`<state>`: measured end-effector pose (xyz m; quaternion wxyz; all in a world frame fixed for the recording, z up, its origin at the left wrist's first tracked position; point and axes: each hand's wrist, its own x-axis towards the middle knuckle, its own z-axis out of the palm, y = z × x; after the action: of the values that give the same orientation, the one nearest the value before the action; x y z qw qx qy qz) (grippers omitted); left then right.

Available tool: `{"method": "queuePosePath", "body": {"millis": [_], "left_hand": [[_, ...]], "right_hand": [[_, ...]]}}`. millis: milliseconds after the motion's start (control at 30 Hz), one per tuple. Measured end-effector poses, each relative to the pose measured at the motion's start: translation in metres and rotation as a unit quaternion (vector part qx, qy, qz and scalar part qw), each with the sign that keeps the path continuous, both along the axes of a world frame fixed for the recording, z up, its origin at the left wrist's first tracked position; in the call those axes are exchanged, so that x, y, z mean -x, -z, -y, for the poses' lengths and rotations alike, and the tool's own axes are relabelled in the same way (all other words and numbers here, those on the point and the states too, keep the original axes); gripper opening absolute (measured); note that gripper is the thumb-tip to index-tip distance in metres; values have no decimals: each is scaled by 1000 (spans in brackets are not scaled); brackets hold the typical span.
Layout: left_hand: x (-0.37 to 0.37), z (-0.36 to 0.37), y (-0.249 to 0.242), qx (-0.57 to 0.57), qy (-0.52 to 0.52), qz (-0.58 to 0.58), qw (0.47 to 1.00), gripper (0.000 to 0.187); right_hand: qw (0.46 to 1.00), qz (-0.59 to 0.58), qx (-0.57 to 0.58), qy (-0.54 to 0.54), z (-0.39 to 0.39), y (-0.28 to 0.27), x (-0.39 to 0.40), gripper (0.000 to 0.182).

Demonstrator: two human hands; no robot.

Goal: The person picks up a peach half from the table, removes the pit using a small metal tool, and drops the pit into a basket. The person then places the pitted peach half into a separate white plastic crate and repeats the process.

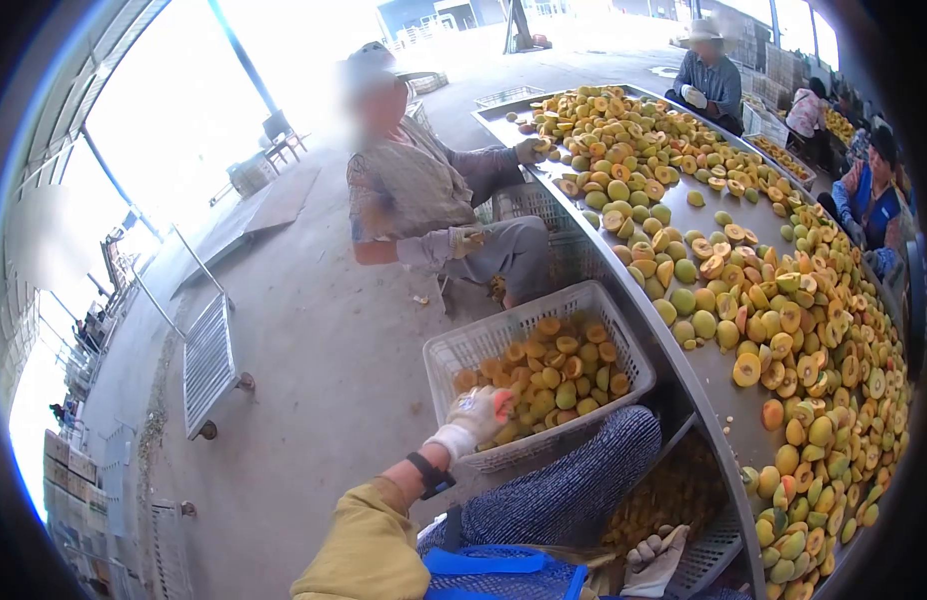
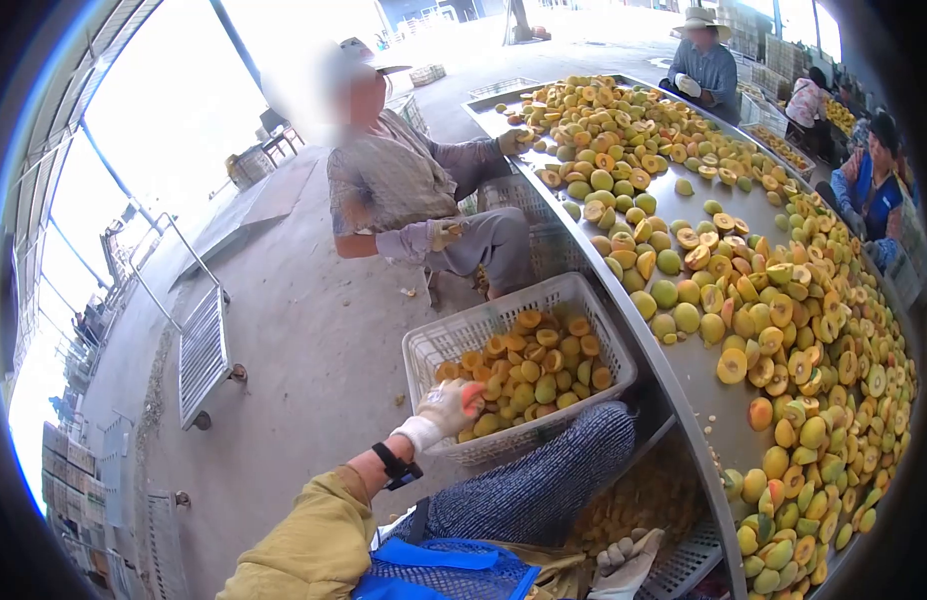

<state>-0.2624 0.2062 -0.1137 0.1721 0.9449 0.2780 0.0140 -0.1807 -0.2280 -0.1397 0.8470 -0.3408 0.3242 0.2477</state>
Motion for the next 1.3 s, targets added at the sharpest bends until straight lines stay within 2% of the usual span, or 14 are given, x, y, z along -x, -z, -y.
{"method": "queuePosePath", "body": {"millis": [67,133,233,300,367,400,433,600,800,900,1000,1100,1233,1300], "left_hand": [[49,-8,24,28,-26,-60,997,37],[87,-26,55,17,85,-117,989,37],[109,-27,77,-56,174,74,980,37],[101,-20,83,9,105,104,989,37],[82,-21,90,-28,109,47,993,32],[70,-22,98,-27,109,131,985,27],[59,-23,113,56,42,112,991,33],[-111,4,-10,165,178,329,913,32],[-315,62,-122,237,362,301,850,30],[-403,92,-126,156,427,280,845,32],[-479,123,-112,125,447,225,857,36],[-534,152,-95,52,430,155,888,41],[-543,167,-61,-30,418,99,903,45],[-531,170,-76,-2,400,41,915,44]], "right_hand": [[980,77,178,-45,-24,-52,2,46],[915,176,362,-15,-42,-64,-5,42],[876,256,408,-16,-24,-40,-41,24],[829,323,450,-79,-44,-97,-53,6],[797,295,514,-115,-45,-115,-68,12],[786,328,512,-113,-41,-115,-80,12],[805,283,508,-116,-40,-117,-87,11],[810,330,461,-150,-27,-135,-148,11],[731,326,567,-192,-12,-144,-278,26],[622,421,642,-154,-9,-136,-358,41],[597,408,670,-168,-13,-124,-439,46],[454,431,753,-204,-26,-106,-493,49],[444,413,750,-265,-38,-118,-481,49],[382,430,765,-291,-20,-100,-472,47]]}}
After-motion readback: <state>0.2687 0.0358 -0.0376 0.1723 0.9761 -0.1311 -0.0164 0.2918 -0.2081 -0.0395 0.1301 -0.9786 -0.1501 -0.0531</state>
